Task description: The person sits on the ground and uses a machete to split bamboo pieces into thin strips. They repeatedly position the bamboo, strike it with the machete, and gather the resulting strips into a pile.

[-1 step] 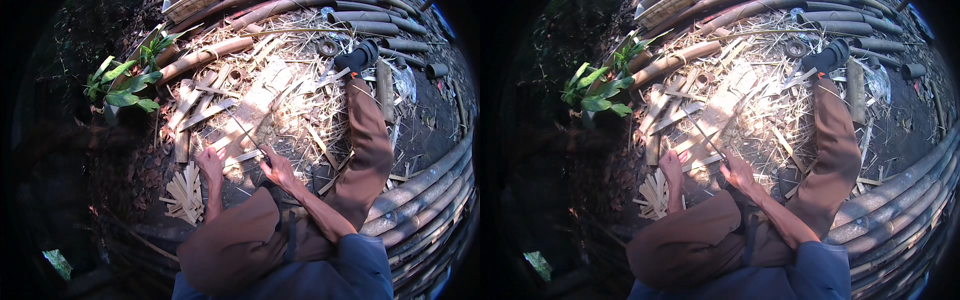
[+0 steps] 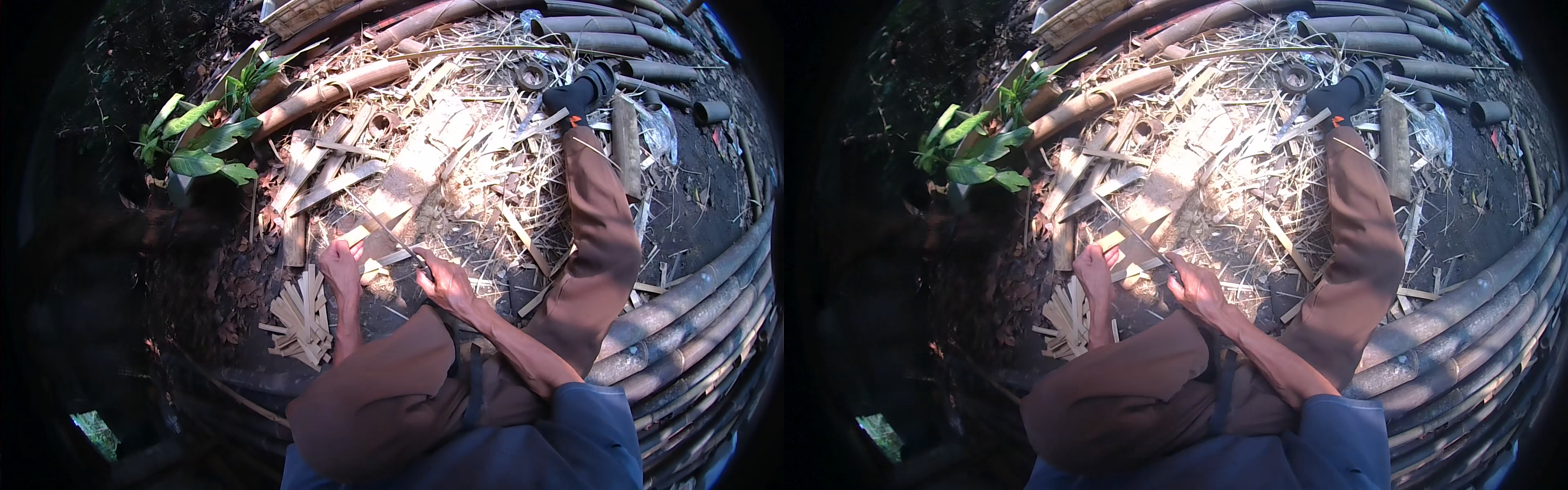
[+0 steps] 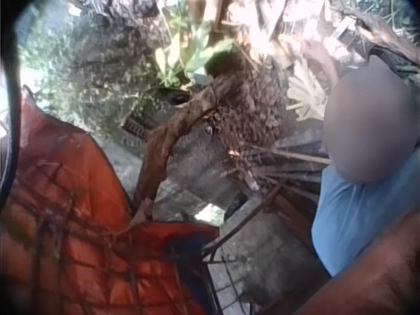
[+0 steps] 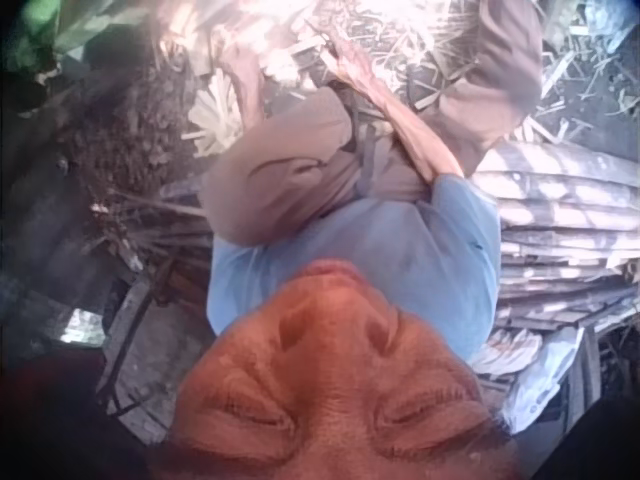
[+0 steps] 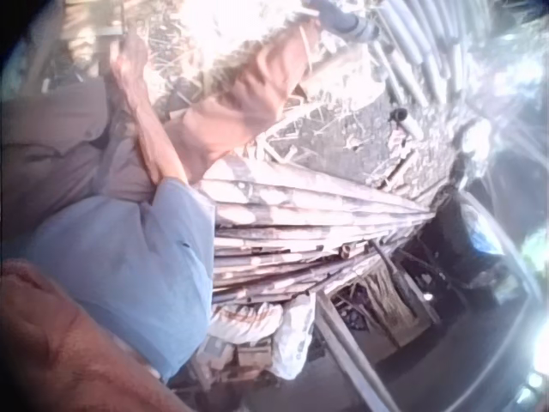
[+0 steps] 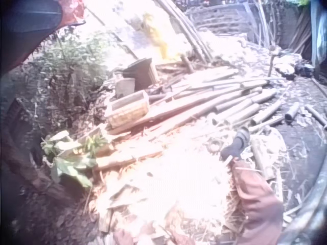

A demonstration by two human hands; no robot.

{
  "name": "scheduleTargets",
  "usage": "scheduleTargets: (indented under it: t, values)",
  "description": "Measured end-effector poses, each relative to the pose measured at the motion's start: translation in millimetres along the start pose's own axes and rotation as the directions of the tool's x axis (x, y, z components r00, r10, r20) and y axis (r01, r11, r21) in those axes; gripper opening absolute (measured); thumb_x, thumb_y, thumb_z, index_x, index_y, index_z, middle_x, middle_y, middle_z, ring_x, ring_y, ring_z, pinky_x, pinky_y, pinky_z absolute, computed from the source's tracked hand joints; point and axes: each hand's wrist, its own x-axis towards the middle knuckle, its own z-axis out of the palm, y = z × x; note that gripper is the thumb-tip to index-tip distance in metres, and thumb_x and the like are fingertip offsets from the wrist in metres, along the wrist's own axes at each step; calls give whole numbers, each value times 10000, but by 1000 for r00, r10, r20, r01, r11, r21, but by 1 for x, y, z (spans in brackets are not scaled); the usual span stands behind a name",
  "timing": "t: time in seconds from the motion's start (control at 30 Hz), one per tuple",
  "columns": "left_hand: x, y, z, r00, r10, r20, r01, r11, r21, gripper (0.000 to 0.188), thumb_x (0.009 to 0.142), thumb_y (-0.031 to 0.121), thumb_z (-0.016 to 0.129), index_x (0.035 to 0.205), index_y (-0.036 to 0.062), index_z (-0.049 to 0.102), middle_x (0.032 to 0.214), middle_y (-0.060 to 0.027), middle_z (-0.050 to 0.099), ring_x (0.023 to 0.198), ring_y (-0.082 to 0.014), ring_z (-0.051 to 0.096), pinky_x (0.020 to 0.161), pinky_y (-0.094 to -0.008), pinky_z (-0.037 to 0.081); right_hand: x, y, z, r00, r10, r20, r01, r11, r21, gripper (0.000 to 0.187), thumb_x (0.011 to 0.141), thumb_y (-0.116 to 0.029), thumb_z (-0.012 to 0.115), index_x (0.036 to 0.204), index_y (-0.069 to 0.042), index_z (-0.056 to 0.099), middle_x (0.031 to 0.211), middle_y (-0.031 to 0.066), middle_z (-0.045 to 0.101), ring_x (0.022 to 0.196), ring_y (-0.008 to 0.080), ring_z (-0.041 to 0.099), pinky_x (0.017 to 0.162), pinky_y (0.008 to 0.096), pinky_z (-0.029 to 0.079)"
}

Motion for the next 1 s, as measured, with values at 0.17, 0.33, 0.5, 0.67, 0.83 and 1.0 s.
scheduleTargets:
  t: [0.17,0.33,0.5,0.67,0.83,1.0]
  values:
    - [1,6,6,999,14,-33,-13,999,32,317,927,137,403,825,-89,601,807,-173,671,676,-201,645,638,-274,540,-7,-23,22,986,9,166,0,999,-53,373,851,-126,610,1214,-106,526,792,199,623,732,381,637,627,453,502]
    - [-9,14,24,997,65,31,-65,998,0,349,968,157,386,1017,-147,552,1007,-238,654,880,-312,688,793,-360,581,11,-1,6,963,193,189,-173,978,-115,322,869,-117,563,1187,-92,514,810,211,608,743,396,612,616,467,475]
    - [-7,17,18,998,11,64,-11,1000,1,328,1004,144,400,1064,-143,547,1002,-222,646,941,-318,679,853,-376,569,5,-22,13,980,76,182,-82,996,29,351,858,-177,605,1185,-95,506,726,203,611,705,420,611,606,476,476]
    - [-11,17,26,999,51,5,-51,997,-49,209,959,98,417,898,-83,502,978,-189,592,904,-343,678,801,-380,586,12,-15,4,971,140,192,-136,990,-32,267,873,-184,592,1104,-84,501,768,197,630,750,426,625,645,509,486]
    - [-9,15,31,994,93,53,-90,995,-44,219,964,102,424,926,-93,515,954,-182,604,889,-347,682,789,-386,587,25,29,2,906,390,165,-364,916,-168,320,875,-184,581,1177,-136,488,778,201,630,759,433,622,651,515,493]
    - [-2,8,27,993,115,24,-114,993,-30,244,969,57,391,954,-124,554,933,-205,641,845,-320,689,762,-378,596,5,34,17,971,224,83,-214,969,-121,270,874,-180,575,1127,-118,503,715,204,605,684,440,607,581,519,475]
